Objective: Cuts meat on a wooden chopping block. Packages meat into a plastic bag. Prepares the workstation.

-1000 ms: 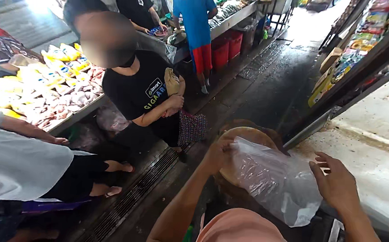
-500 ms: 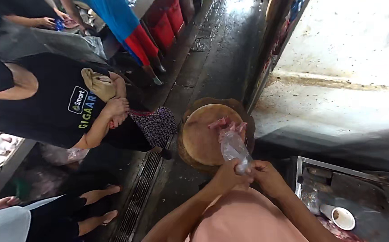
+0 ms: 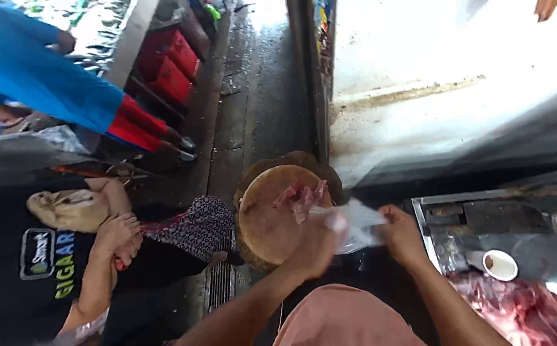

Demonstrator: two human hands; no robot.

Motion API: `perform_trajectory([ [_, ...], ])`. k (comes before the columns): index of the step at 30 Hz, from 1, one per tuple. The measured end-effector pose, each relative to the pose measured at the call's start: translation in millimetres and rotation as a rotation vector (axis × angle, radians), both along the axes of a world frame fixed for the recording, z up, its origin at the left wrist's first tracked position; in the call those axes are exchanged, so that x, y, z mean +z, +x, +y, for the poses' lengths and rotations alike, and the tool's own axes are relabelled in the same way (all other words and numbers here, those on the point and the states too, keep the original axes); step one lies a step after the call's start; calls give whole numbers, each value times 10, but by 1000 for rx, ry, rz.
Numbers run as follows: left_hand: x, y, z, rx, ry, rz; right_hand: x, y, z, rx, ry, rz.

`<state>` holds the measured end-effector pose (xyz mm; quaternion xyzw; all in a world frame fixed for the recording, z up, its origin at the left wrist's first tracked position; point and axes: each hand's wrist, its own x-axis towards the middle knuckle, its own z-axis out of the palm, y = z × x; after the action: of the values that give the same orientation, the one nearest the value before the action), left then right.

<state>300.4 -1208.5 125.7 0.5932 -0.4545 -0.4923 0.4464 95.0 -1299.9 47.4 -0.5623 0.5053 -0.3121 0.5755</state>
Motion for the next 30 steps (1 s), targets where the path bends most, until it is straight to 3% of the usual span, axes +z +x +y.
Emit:
perform_trajectory([
  [2, -124, 26, -123, -472, -354, -484, 87, 9, -93, -390, -177, -112],
  [3, -263, 68, -240, -605, -448, -651, 95, -13, -86, -558, -259, -178],
  [5, -607, 269, -613, -823, -446, -871, -64, 35, 99, -775, -394, -230],
  [7, -1107, 488, -1118, -967, -465, -965, -363, 334, 472, -710, -435, 56],
  [8, -1310, 578, -1374, -1056, -466, -1005, -518, 575, 627, -620, -361, 269],
  [10, -1644, 726, -1822, -1256, -469, -1039, -737, 1152, 705, -436, -61, 561],
  [12, -1849, 897, -2127, -1361, -376, -1042, -870, 1689, 542, -328, 166, 689],
  [16, -1795, 1608, -2233, -1110, -202, -966, -861, 2387, 152, -235, 317, 754],
  [20, -1960, 2416, -1822, -710, -236, -909, -933, 2602, 86, -210, 256, 709],
  [23, -2133, 2737, -1365, -587, -168, -865, -1023, 2709, 128, -242, 177, 690],
  [26, -2363, 2771, -690, -290, -105, -854, -1172, 2748, 308, -262, 54, 609],
  [28, -2449, 2521, -210, -8, -140, -730, -1309, 2773, 502, -329, -76, 455],
  [30, -2327, 2122, 218, 206, -8, -550, -1466, 2792, 805, -384, -162, 271],
])
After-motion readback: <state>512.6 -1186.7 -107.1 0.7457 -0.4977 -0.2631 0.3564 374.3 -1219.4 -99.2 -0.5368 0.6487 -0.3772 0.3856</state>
